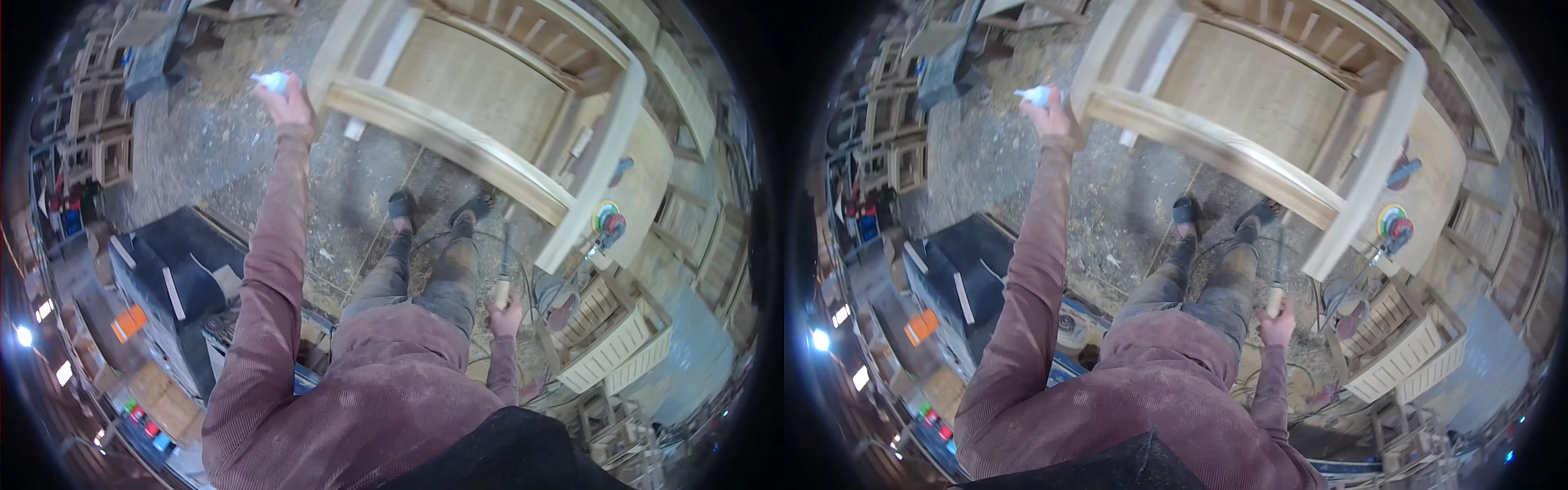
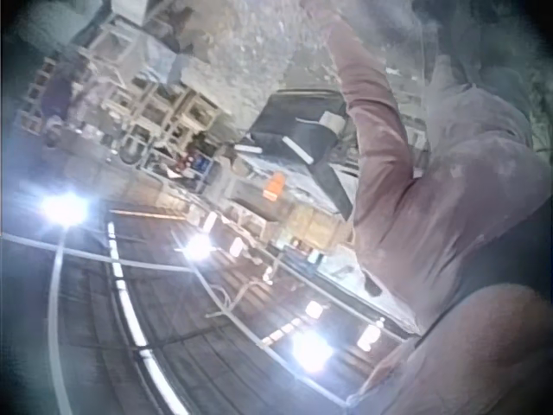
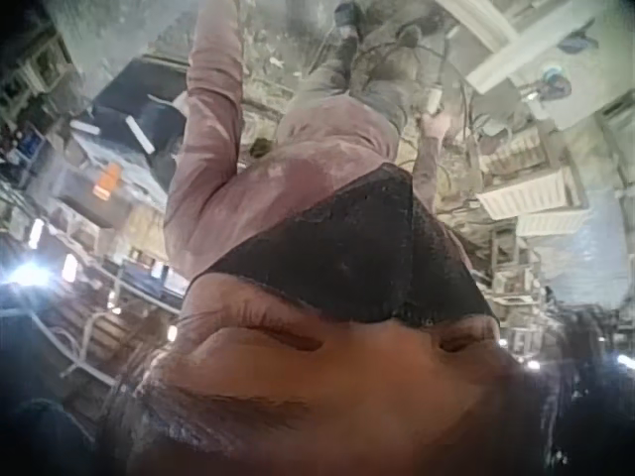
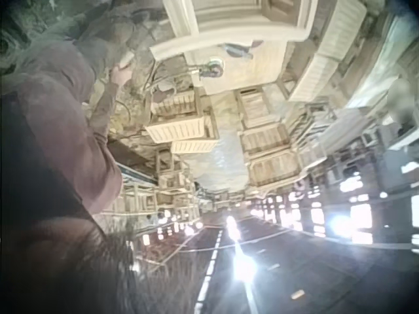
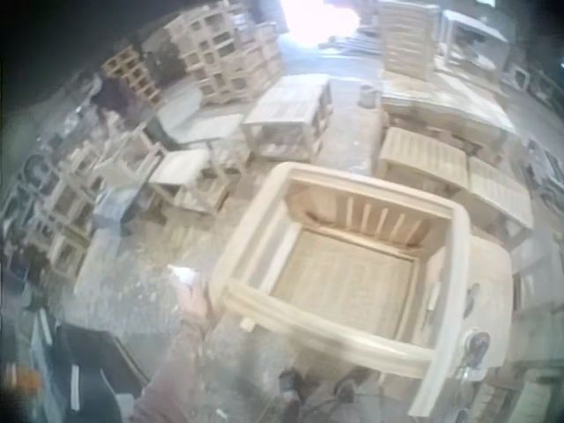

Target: The person applies liquid from a squeeze bottle to wooden furniture pieces, turns the pieces over, and sands their surfaces and edges using a power sander.

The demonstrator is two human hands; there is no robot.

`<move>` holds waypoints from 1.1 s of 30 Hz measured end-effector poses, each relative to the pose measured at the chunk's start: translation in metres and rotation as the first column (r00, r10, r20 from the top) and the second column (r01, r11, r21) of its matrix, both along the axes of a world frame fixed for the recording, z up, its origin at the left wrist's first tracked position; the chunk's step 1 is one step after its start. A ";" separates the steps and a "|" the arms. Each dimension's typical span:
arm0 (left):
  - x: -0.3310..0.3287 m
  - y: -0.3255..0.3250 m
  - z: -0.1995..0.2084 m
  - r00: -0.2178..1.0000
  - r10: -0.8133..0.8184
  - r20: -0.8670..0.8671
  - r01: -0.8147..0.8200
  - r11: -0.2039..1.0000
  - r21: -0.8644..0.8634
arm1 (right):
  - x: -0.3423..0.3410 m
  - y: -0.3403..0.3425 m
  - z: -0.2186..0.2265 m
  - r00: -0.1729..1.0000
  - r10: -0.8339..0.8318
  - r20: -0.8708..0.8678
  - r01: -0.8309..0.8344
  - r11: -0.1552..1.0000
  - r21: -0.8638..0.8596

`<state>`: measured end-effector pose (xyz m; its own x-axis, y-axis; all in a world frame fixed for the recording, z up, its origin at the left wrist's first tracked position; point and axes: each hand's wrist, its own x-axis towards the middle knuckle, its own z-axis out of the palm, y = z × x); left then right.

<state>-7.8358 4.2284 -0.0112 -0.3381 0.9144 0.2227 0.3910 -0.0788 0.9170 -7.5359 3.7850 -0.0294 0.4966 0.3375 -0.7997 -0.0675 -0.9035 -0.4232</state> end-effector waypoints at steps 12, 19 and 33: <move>-0.035 0.004 -0.009 0.971 -0.003 -0.240 -0.055 0.971 -0.234 | -0.109 0.267 -0.143 0.594 0.782 0.186 -0.804 0.569 0.174; -0.043 0.003 -0.011 0.976 0.018 -0.219 -0.049 0.990 -0.136 | -0.118 0.286 -0.171 0.420 0.793 0.441 -0.904 0.411 0.120; -0.043 0.007 -0.021 0.963 0.068 -0.260 -0.096 0.991 -0.094 | -0.098 0.288 -0.139 0.321 0.798 0.510 -0.946 0.297 0.132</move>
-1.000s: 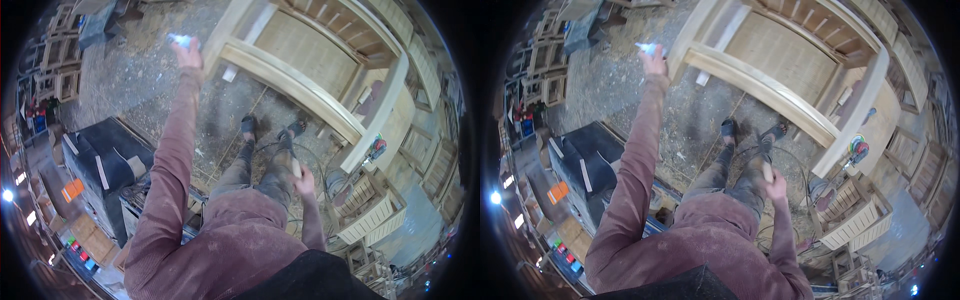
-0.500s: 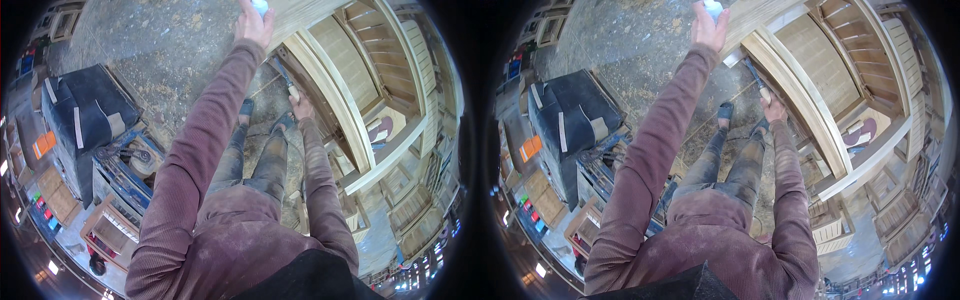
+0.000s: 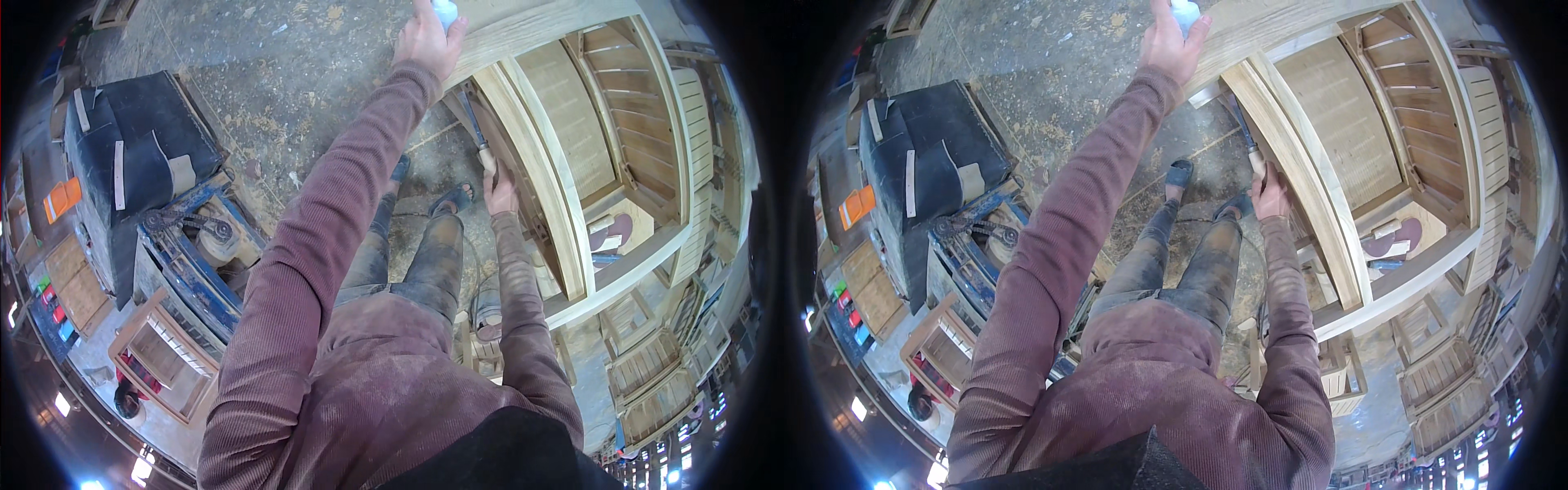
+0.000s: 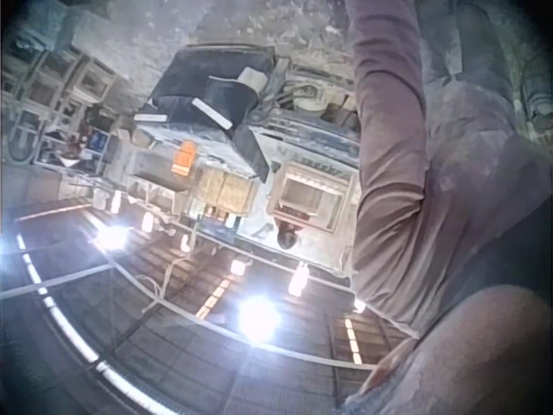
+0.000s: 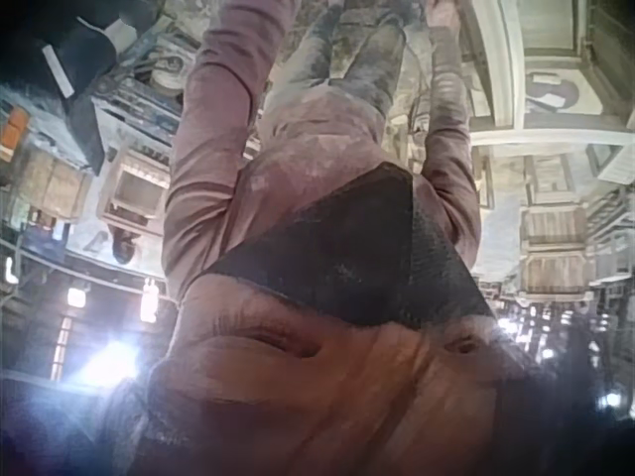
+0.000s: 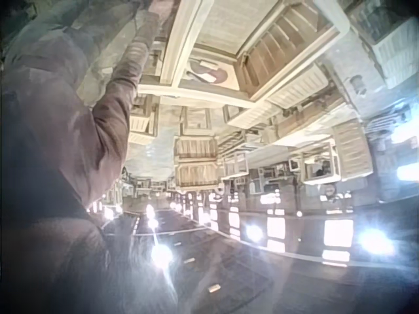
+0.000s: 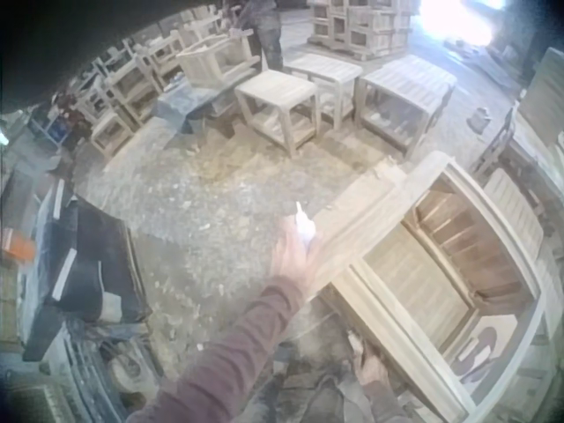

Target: The person applies liquid from a squeeze bottle to wooden furniture pieces, turns the pieces over, and sands their surfaces and edges using a power sander.

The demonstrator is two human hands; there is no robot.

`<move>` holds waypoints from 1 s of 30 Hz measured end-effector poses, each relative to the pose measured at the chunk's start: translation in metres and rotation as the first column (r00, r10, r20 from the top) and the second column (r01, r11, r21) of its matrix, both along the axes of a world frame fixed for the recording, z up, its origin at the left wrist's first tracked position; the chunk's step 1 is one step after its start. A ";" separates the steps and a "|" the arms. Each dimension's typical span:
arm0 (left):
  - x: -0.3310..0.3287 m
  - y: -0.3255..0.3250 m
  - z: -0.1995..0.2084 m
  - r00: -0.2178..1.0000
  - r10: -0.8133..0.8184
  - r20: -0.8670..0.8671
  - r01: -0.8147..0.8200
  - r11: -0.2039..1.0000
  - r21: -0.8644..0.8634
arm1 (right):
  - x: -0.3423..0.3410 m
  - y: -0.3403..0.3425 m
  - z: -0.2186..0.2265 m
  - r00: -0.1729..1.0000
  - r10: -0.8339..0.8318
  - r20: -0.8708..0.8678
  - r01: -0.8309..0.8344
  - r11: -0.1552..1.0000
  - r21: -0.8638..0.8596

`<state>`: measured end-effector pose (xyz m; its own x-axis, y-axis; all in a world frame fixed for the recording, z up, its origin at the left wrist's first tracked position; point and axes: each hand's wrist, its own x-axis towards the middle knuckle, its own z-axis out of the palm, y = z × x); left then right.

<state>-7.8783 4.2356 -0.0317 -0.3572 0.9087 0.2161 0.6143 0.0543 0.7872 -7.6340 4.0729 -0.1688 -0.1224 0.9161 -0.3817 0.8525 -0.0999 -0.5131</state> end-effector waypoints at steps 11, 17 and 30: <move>0.003 -0.001 0.010 1.000 0.003 0.003 -0.003 0.999 -0.037 | -0.012 0.006 -0.019 0.898 0.138 0.418 -0.283 0.908 0.310; -0.002 0.000 0.009 0.997 0.020 0.074 -0.013 0.996 -0.087 | -0.005 0.003 -0.044 0.885 0.227 0.406 -0.311 0.938 0.154; 0.003 -0.005 0.013 0.997 0.015 0.077 -0.010 0.998 -0.063 | 0.011 0.007 -0.073 0.900 0.182 0.396 -0.330 0.878 0.347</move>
<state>-7.8752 4.2303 -0.0184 -0.3819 0.9150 0.1302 0.5510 0.1124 0.8269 -7.6228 4.0800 -0.2417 -0.3039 0.9511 -0.0548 0.9463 0.2947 -0.1328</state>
